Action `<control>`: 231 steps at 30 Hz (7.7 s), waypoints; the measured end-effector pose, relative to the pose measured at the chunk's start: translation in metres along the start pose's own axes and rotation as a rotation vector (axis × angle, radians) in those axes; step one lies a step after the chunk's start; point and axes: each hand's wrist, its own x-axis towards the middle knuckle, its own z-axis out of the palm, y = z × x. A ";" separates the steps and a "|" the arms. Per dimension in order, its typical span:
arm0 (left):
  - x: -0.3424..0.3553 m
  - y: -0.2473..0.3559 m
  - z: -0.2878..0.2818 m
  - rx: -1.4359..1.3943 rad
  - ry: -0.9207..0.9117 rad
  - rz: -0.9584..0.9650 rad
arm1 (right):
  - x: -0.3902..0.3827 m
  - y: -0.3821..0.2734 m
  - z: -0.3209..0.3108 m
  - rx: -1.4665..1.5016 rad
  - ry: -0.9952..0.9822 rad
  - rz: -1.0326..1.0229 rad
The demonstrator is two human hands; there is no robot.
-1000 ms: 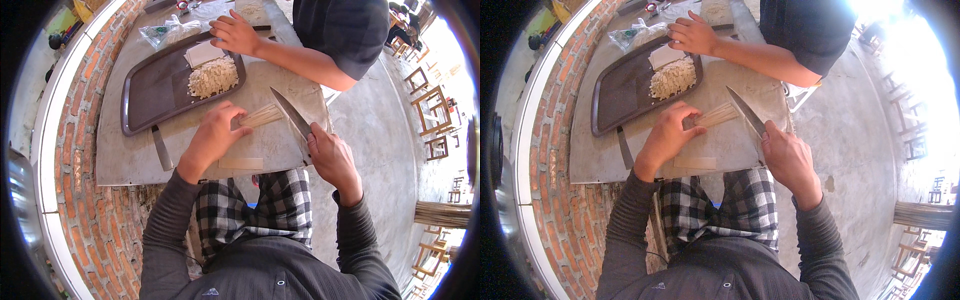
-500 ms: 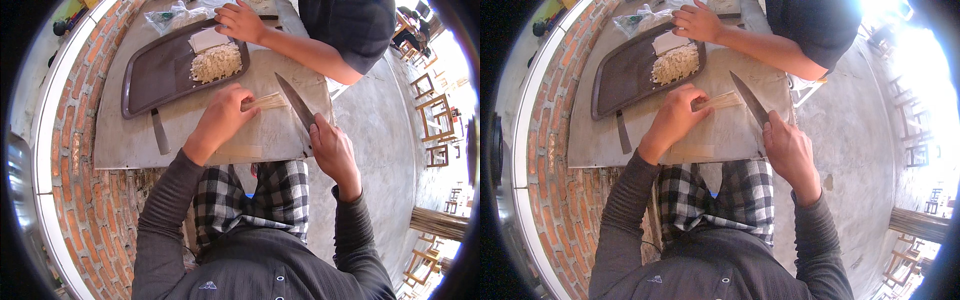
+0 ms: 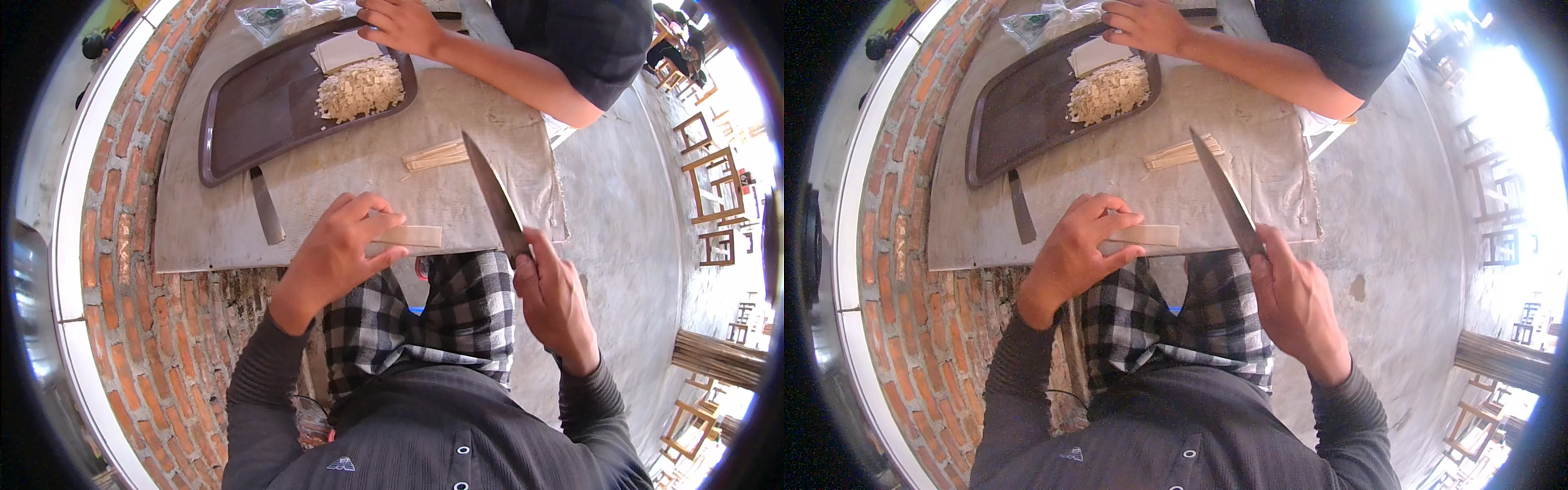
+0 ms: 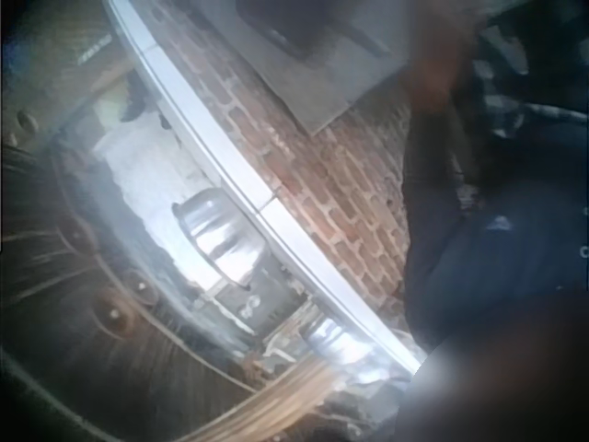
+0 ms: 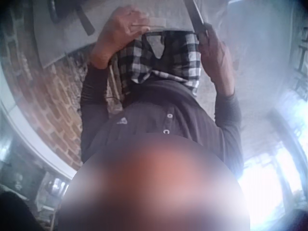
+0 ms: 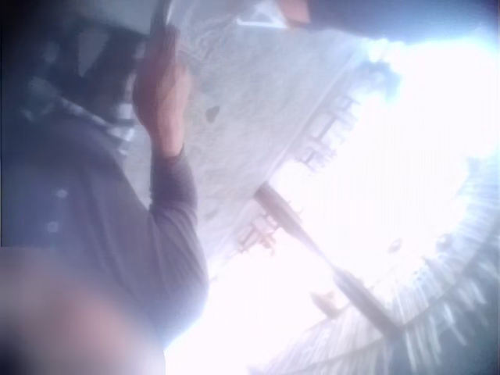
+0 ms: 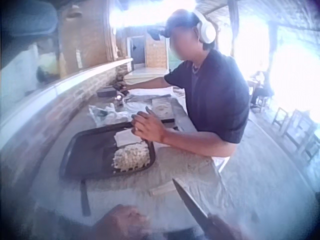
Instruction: The person uses a knife to cut thin sheets of dough into strips and then into small squares on a table.
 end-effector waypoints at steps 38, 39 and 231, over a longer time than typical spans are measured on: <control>-0.031 0.011 0.052 0.254 0.205 0.048 | 0.072 -0.026 0.006 -0.665 -0.335 -0.614; -0.030 0.010 0.052 0.258 0.199 0.053 | 0.072 -0.026 0.006 -0.667 -0.344 -0.608; -0.024 0.002 0.037 0.206 0.152 0.162 | 0.047 -0.027 0.003 -0.779 -0.378 -0.483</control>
